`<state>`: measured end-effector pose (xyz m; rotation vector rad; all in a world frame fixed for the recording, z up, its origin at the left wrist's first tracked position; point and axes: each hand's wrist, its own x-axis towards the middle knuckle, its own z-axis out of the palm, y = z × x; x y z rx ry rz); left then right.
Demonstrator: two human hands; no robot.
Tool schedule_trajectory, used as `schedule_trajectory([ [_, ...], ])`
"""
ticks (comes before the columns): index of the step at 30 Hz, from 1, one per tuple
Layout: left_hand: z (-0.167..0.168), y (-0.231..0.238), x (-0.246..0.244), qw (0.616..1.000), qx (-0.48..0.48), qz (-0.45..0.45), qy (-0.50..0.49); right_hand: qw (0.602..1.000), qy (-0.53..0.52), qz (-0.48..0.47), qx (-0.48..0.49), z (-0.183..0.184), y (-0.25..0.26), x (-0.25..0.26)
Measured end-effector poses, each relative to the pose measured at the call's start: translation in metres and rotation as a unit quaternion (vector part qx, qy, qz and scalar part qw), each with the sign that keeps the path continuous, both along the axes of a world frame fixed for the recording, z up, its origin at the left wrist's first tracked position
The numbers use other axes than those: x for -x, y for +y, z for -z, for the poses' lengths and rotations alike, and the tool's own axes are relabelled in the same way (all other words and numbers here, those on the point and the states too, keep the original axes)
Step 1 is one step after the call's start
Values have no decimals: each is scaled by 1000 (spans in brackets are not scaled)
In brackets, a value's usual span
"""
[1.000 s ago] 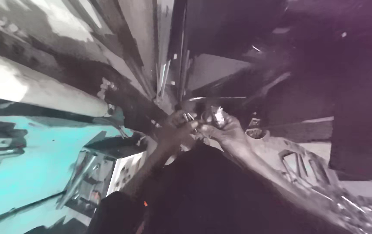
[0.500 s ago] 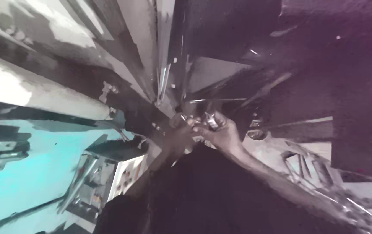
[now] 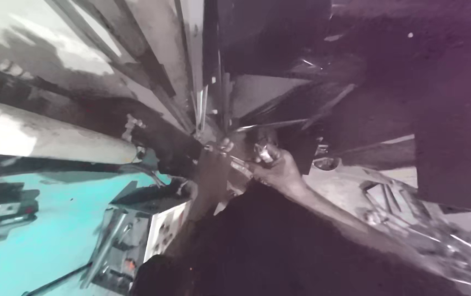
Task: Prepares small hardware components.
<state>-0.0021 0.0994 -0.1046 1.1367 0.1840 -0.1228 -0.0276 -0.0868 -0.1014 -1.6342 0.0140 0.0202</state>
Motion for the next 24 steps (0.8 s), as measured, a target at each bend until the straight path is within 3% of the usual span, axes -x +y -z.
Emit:
schedule_trajectory([
  [3, 1, 5, -3, 995, -94, -40, -3, 990, 2, -34, -133, 7, -5, 0],
  [5, 2, 8, 1, 996, -86, -37, 5, 983, 23, -44, -175, 9, -6, 0],
  [6, 5, 8, 4, 999, -31, -22, 5, 983, 31, -42, -176, 9, -6, 0],
  [8, 18, 10, 10, 996, 53, 64, -17, 985, 46, -39, -160, 8, -6, -2],
  [10, 26, 6, 14, 991, 10, 128, -29, 989, 55, -32, -130, 8, -4, -2],
  [14, 22, -7, 17, 991, -31, 130, -14, 997, 29, -45, -51, 12, 0, -1],
  [18, 25, -7, 12, 996, -68, 53, 33, 998, 39, -46, 1, 11, -6, 4],
  [24, 29, -7, 14, 989, -100, 2, 112, 953, 206, -19, -221, 15, -15, 13],
])
